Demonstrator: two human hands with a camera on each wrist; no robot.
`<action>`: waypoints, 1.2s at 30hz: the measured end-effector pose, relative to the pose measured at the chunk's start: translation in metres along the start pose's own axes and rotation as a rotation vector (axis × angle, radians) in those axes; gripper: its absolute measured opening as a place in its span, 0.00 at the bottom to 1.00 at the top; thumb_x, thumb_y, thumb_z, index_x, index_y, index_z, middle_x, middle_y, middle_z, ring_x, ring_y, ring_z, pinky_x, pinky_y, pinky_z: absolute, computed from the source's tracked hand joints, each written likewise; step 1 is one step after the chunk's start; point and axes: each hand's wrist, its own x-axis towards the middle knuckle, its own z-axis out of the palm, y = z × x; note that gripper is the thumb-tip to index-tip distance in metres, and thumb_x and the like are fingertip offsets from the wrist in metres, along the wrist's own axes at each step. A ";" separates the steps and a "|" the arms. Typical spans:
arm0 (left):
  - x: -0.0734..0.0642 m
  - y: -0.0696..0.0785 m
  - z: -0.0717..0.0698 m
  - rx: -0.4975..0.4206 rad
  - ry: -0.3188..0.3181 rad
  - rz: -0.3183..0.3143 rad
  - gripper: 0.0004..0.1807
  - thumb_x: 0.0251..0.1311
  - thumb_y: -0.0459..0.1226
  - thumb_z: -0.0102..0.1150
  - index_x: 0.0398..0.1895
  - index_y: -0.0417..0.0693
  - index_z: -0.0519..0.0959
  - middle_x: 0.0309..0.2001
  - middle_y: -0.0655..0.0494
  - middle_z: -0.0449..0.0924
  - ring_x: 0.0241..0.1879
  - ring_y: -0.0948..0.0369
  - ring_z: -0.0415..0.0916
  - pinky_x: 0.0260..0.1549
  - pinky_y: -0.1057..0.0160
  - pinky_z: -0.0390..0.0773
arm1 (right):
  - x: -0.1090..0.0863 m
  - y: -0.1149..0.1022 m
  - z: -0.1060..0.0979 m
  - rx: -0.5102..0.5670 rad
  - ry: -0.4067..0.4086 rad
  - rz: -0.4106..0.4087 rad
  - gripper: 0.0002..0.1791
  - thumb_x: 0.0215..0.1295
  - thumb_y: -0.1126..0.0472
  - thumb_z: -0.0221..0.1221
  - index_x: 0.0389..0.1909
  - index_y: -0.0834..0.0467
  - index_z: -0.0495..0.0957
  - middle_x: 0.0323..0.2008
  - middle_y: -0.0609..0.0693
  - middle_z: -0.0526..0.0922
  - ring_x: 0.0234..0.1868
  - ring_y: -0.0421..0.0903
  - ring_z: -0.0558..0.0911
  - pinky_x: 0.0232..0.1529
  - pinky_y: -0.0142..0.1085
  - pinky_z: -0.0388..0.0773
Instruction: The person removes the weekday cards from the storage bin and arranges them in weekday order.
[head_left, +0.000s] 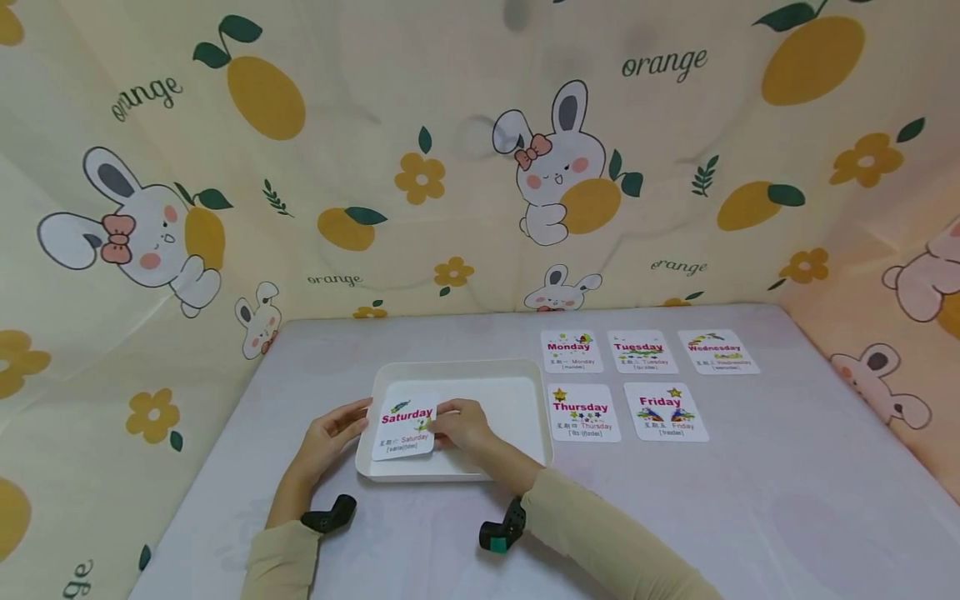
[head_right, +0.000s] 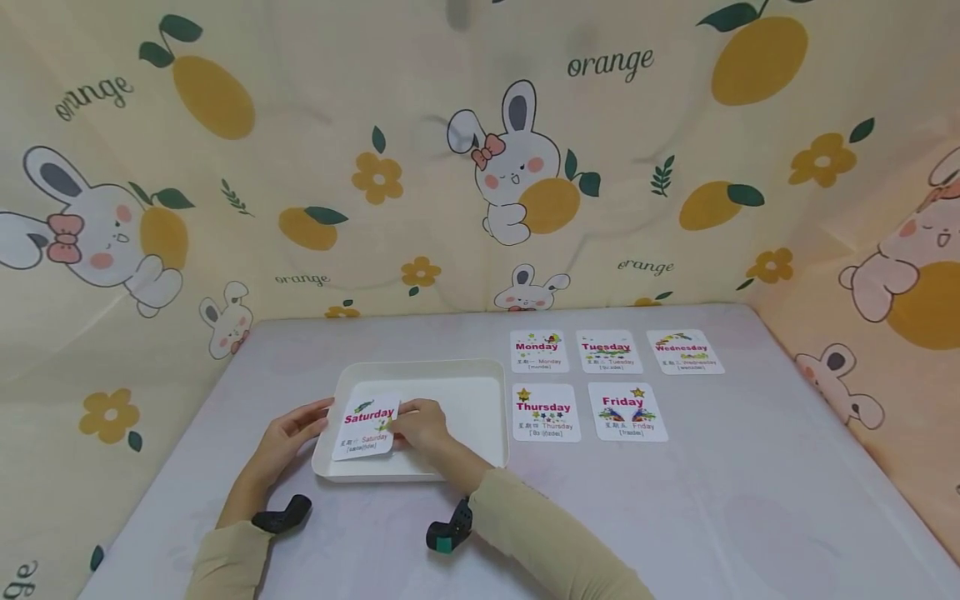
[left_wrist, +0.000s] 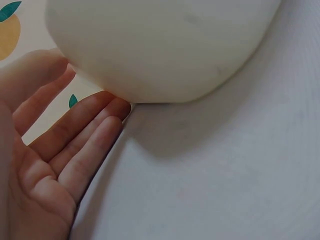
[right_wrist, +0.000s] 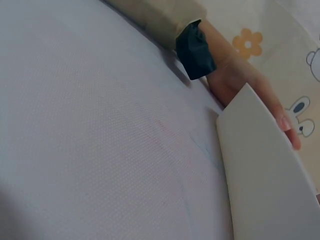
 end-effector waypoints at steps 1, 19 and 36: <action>0.000 0.000 0.000 0.000 0.001 0.002 0.26 0.65 0.41 0.58 0.64 0.43 0.72 0.64 0.39 0.73 0.46 0.85 0.73 0.48 0.83 0.72 | 0.000 0.000 0.000 -0.001 -0.003 -0.004 0.17 0.55 0.69 0.63 0.47 0.67 0.78 0.38 0.62 0.86 0.20 0.37 0.78 0.20 0.23 0.76; 0.001 -0.002 0.001 0.007 0.004 0.009 0.26 0.64 0.43 0.59 0.64 0.43 0.72 0.62 0.39 0.75 0.46 0.85 0.73 0.48 0.83 0.72 | -0.011 -0.002 -0.014 0.007 -0.005 -0.009 0.18 0.58 0.68 0.62 0.50 0.68 0.78 0.41 0.63 0.87 0.24 0.36 0.80 0.26 0.25 0.80; 0.001 -0.003 -0.001 0.027 0.001 0.015 0.27 0.64 0.45 0.59 0.64 0.44 0.72 0.62 0.39 0.74 0.46 0.86 0.73 0.48 0.83 0.72 | -0.026 -0.012 -0.037 0.100 -0.059 -0.013 0.20 0.60 0.70 0.59 0.54 0.70 0.74 0.47 0.66 0.84 0.28 0.38 0.82 0.35 0.30 0.84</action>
